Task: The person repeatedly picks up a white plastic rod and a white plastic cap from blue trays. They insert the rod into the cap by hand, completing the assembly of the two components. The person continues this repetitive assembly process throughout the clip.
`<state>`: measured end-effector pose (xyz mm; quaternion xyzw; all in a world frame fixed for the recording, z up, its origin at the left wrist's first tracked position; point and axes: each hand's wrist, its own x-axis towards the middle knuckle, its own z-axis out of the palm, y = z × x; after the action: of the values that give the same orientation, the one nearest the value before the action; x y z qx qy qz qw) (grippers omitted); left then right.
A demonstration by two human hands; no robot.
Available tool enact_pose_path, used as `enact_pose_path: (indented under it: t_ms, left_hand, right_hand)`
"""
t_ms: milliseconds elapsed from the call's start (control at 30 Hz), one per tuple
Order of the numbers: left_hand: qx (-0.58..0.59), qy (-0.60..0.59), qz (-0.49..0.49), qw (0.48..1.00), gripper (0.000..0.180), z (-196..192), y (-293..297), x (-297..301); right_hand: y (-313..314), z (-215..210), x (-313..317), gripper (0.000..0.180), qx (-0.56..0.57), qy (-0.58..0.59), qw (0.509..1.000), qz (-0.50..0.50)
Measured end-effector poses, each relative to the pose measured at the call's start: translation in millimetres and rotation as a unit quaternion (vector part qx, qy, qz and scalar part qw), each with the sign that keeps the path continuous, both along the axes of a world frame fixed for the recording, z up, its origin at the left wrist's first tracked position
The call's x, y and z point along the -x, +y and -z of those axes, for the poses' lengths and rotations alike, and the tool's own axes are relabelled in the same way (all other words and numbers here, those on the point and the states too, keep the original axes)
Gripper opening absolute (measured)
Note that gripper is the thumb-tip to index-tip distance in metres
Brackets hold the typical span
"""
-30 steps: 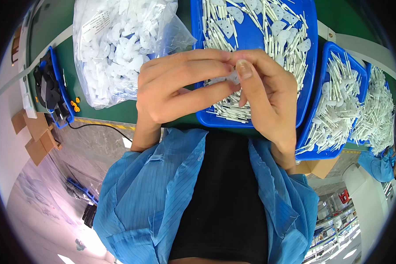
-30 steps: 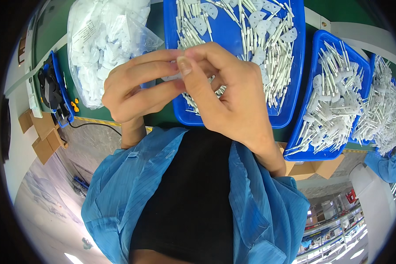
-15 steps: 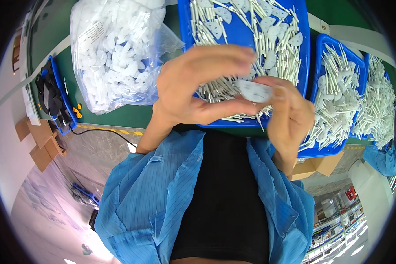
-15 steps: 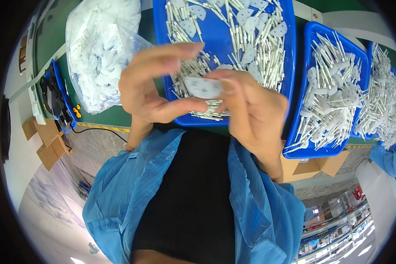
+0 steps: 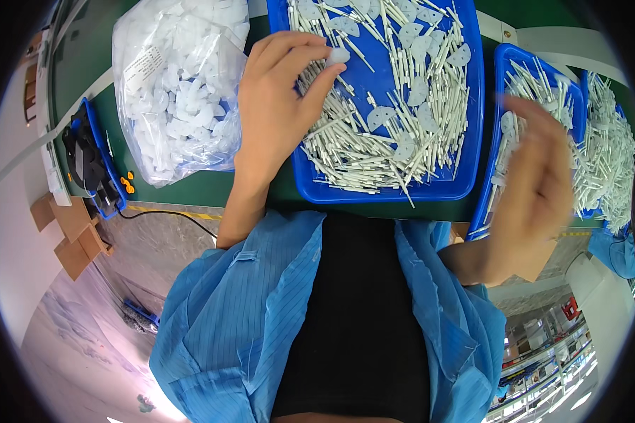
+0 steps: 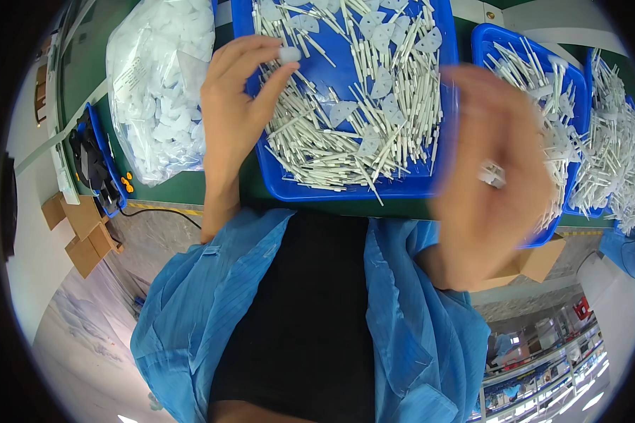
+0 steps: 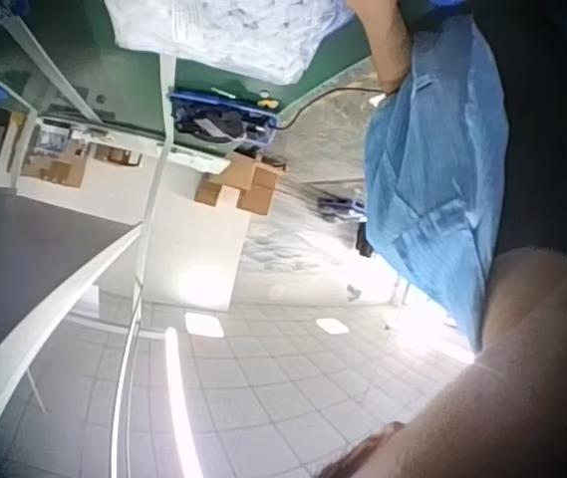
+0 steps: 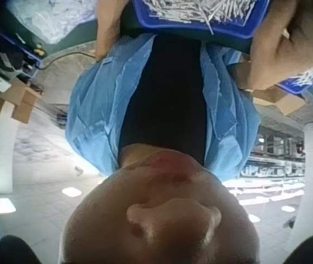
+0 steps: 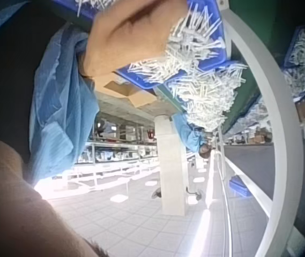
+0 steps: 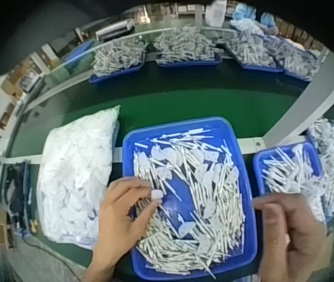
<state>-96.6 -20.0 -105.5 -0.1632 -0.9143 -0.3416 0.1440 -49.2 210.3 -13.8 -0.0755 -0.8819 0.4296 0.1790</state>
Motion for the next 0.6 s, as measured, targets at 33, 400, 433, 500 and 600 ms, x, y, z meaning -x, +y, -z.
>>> enact_pose_path:
  t_ms: [33, 400, 433, 500, 600]
  left_hand:
    - [-0.076, -0.041, -0.022, 0.996, 0.020, -4.9, -3.8, -6.3]
    - [-0.460, -0.145, 0.035, 0.875, 0.024, -13.3, -19.2, -22.9]
    - [-0.474, -0.158, 0.030, 0.866, 0.025, -14.5, -19.6, -22.7]
    - [-0.487, -0.182, 0.024, 0.854, 0.027, -17.2, -18.8, -21.8]
    - [-0.481, -0.202, 0.014, 0.853, 0.028, -18.7, -16.4, -23.7]
  right_hand:
    - [-14.9, 7.9, 4.6, 0.015, 0.023, -0.040, 0.995, -0.086]
    - [-83.1, 76.9, 15.4, 0.010, -0.292, -0.108, 0.911, -0.270]
    - [-80.5, 77.4, 17.5, 0.010, -0.273, -0.116, 0.917, -0.266]
    - [-72.6, 77.1, 23.7, 0.010, -0.236, -0.132, 0.928, -0.257]
    - [-63.3, 51.1, 30.9, 0.009, -0.068, -0.167, 0.958, -0.224]
